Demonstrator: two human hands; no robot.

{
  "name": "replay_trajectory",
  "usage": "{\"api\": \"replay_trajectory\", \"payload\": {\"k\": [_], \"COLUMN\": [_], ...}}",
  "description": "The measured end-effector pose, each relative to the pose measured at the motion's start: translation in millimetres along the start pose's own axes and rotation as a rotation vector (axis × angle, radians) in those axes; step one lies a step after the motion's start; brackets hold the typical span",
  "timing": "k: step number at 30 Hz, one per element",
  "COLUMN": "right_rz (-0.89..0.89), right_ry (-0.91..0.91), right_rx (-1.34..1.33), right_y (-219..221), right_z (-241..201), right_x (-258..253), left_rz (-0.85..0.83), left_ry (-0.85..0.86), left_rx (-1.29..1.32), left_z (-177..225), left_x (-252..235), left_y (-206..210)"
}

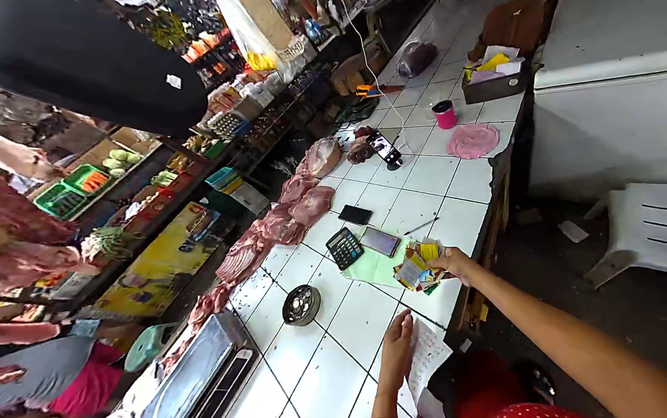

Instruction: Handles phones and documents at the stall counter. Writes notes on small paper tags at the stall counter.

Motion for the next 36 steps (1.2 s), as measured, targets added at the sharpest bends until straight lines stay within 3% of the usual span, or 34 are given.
{"api": "replay_trajectory", "payload": {"k": [4, 9, 15, 21, 25, 29, 33, 36], "right_rz": [0.062, 0.149, 0.209, 0.165, 0.071, -0.053, -0.173, -0.255], "right_ry": [0.004, 0.039, 0.037, -0.05, -0.031, -0.03, -0.061, -0.208], "right_rx": [0.032, 0.12, 0.288, 0.396, 0.412, 0.513, 0.57, 0.738], "right_y": [-43.5, -96.3, -142.0, -153.6, -136.3, -102.1, -72.6, -49.8], "right_z": [-12.6, -36.5, -81.2, -124.0, -128.6, -141.8, -149.4, -163.1], "right_x": [-29.9, -78.0, -144.7, -203.9, -240.3, -282.9, -328.5, -362.1], "left_rz": [-0.046, 0.013, 0.075, 0.111, 0.205, 0.483, 0.957, 1.295], "left_ry": [-0.163, -0.248, -0.245, -0.272, -0.33, -0.406, -0.427, -0.537], "left_rx": [-0.013, 0.167, 0.251, 0.392, 0.515, 0.513, 0.522, 0.542], "left_z": [-13.7, -8.4, 40.6, 84.1, 84.3, 67.8, 39.1, 5.6], "left_x": [-17.5, -67.1, -150.2, -208.8, -217.6, -205.8, -157.9, -110.0], "left_y": [24.5, 66.7, 128.0, 176.4, 175.7, 147.8, 113.8, 109.9]}}
Point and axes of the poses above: each hand's wrist, its own x-axis away from the middle knuckle, its own y-axis out of the palm, z = x × y, the point moved 7 cm from there along -x, towards the middle knuckle, and after that the axes turned 13 degrees about z, right-handed, at the moved point
